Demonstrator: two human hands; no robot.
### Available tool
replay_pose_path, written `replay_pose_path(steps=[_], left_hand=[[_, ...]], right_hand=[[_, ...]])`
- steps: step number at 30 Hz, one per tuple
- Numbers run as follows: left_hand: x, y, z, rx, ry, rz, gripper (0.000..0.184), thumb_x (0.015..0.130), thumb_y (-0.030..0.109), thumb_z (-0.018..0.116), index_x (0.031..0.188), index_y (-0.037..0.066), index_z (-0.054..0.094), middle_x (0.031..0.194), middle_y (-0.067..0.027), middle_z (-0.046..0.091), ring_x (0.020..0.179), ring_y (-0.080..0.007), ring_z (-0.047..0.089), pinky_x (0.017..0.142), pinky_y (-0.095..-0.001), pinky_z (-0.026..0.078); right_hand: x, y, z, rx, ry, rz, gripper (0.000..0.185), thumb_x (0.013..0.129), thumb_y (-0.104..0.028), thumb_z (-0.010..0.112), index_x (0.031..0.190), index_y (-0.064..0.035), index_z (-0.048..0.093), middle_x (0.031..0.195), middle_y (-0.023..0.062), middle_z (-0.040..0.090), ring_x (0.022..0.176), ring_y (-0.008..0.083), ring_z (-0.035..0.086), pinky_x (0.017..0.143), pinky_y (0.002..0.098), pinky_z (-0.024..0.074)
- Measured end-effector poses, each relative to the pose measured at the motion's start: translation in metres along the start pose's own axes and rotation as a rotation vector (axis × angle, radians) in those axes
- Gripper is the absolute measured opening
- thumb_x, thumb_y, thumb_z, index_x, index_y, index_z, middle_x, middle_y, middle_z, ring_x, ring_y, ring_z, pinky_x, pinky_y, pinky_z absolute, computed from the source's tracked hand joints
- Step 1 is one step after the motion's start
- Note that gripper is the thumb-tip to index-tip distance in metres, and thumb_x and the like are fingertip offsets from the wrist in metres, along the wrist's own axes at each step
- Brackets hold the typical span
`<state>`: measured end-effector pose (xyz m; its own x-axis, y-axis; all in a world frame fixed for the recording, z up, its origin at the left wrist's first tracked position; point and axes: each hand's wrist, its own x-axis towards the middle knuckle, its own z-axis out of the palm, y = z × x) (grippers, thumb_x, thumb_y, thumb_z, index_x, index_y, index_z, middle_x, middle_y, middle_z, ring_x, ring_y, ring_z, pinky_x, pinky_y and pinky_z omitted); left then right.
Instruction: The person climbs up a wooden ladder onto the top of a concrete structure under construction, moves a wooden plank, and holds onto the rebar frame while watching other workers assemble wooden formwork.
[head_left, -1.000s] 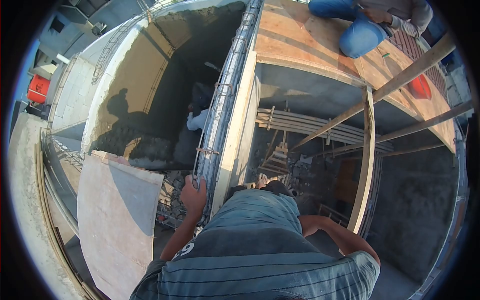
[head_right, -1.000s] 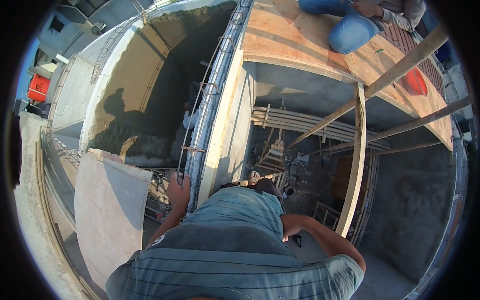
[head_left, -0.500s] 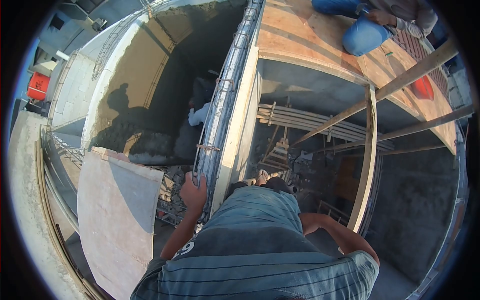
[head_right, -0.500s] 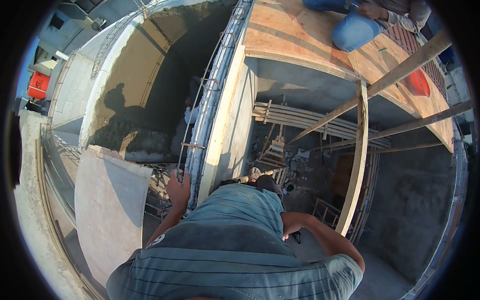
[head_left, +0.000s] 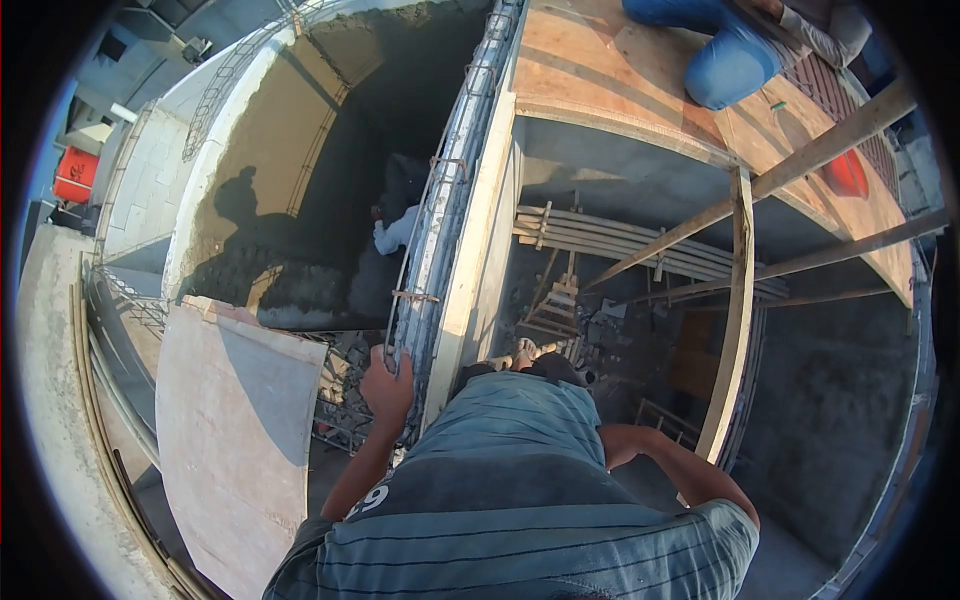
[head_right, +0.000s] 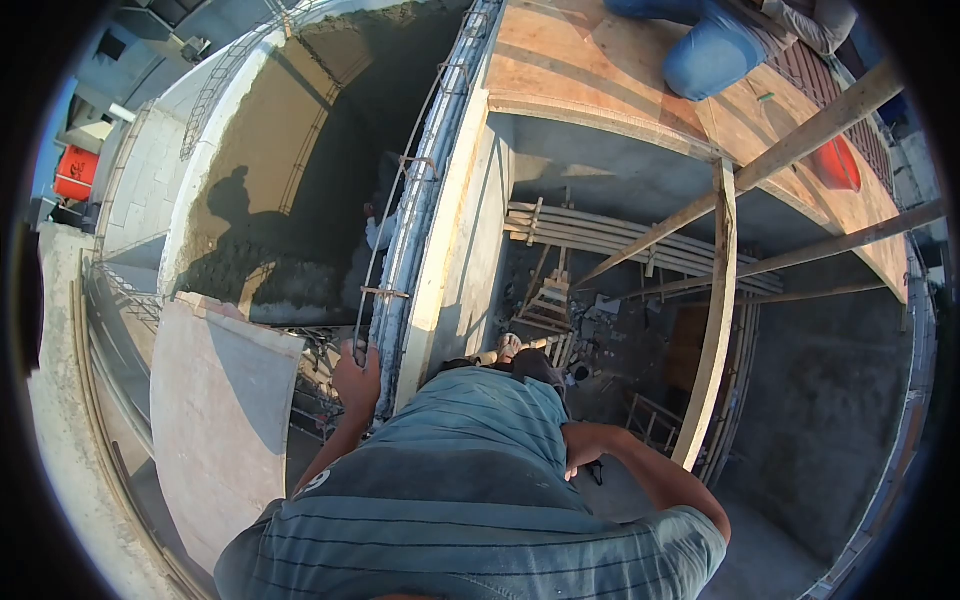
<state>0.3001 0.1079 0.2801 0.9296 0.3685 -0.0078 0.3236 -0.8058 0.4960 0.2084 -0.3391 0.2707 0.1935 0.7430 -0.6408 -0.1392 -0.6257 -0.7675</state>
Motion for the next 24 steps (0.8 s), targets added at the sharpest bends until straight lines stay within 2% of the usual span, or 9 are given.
replay_pose_path(steps=[1,2,4,6,11,13,18,24], left_hand=[[0.000,0.001,0.000,0.005,0.006,0.002,0.032,0.097,0.036,0.073,0.107,0.007,0.065,0.069,-0.0095,0.065,0.063,-0.0335,0.068,0.063,-0.0473,0.051],[-0.001,0.000,0.000,0.004,0.006,0.003,0.032,0.097,0.036,0.073,0.107,0.007,0.065,0.069,-0.0095,0.065,0.063,-0.0335,0.068,0.063,-0.0473,0.051],[-0.001,-0.002,0.003,0.006,0.025,-0.002,0.031,0.097,0.036,0.073,0.106,0.008,0.064,0.070,-0.0102,0.066,0.064,-0.0352,0.068,0.064,-0.0486,0.051],[-0.001,-0.002,0.003,-0.003,0.016,0.002,0.031,0.097,0.036,0.072,0.106,0.008,0.064,0.071,-0.0108,0.066,0.065,-0.0362,0.068,0.064,-0.0494,0.051],[-0.001,-0.004,0.006,-0.008,0.042,0.053,0.030,0.098,0.037,0.070,0.105,0.008,0.064,0.072,-0.0119,0.067,0.068,-0.0384,0.069,0.065,-0.0510,0.051],[0.000,-0.004,0.003,-0.008,-0.014,0.011,0.029,0.099,0.037,0.070,0.105,0.009,0.064,0.072,-0.0117,0.067,0.068,-0.0381,0.069,0.065,-0.0506,0.051],[-0.002,0.000,0.001,-0.021,0.009,0.018,0.029,0.099,0.037,0.070,0.104,0.009,0.064,0.071,-0.0113,0.066,0.067,-0.0375,0.068,0.065,-0.0505,0.050],[-0.002,-0.004,0.005,0.006,0.037,0.042,0.029,0.099,0.037,0.070,0.104,0.009,0.064,0.070,-0.0106,0.064,0.065,-0.0364,0.067,0.063,-0.0503,0.049]], right_hand=[[0.000,-0.003,-0.002,-0.005,-0.003,0.002,0.048,0.077,-0.014,0.091,0.120,-0.0001,0.076,0.103,0.0159,0.082,0.095,0.0249,0.080,0.085,0.0401,0.0597],[0.000,-0.006,-0.005,0.005,-0.061,0.081,0.059,0.073,-0.018,0.091,0.126,-0.0002,0.073,0.116,0.0197,0.077,0.108,0.0322,0.074,0.093,0.0426,0.0568],[-0.002,-0.016,-0.010,0.018,-0.109,0.164,0.070,0.069,-0.023,0.091,0.132,-0.0004,0.069,0.130,0.0234,0.073,0.122,0.0395,0.068,0.101,0.0451,0.0539],[-0.007,-0.026,-0.013,-0.011,-0.078,0.105,0.049,0.077,-0.013,0.091,0.122,0.0004,0.075,0.104,0.0167,0.081,0.095,0.0249,0.080,0.085,0.0392,0.0603],[-0.011,-0.045,-0.022,0.015,-0.132,0.130,0.046,0.080,-0.011,0.090,0.122,0.0008,0.075,0.106,0.0179,0.081,0.096,0.0248,0.080,0.088,0.0384,0.0612],[-0.012,-0.048,-0.023,0.019,-0.155,0.144,0.045,0.081,-0.011,0.089,0.122,0.0008,0.075,0.106,0.0182,0.081,0.097,0.0247,0.080,0.088,0.0383,0.0615],[-0.008,-0.035,-0.017,0.034,-0.161,0.137,0.048,0.084,-0.011,0.088,0.127,0.0003,0.072,0.107,0.0169,0.081,0.097,0.0246,0.081,0.089,0.0389,0.0615],[-0.003,-0.015,-0.004,0.061,-0.097,0.066,0.041,0.086,-0.011,0.086,0.123,-0.0001,0.075,0.105,0.0158,0.082,0.097,0.0243,0.081,0.089,0.0378,0.0616]])
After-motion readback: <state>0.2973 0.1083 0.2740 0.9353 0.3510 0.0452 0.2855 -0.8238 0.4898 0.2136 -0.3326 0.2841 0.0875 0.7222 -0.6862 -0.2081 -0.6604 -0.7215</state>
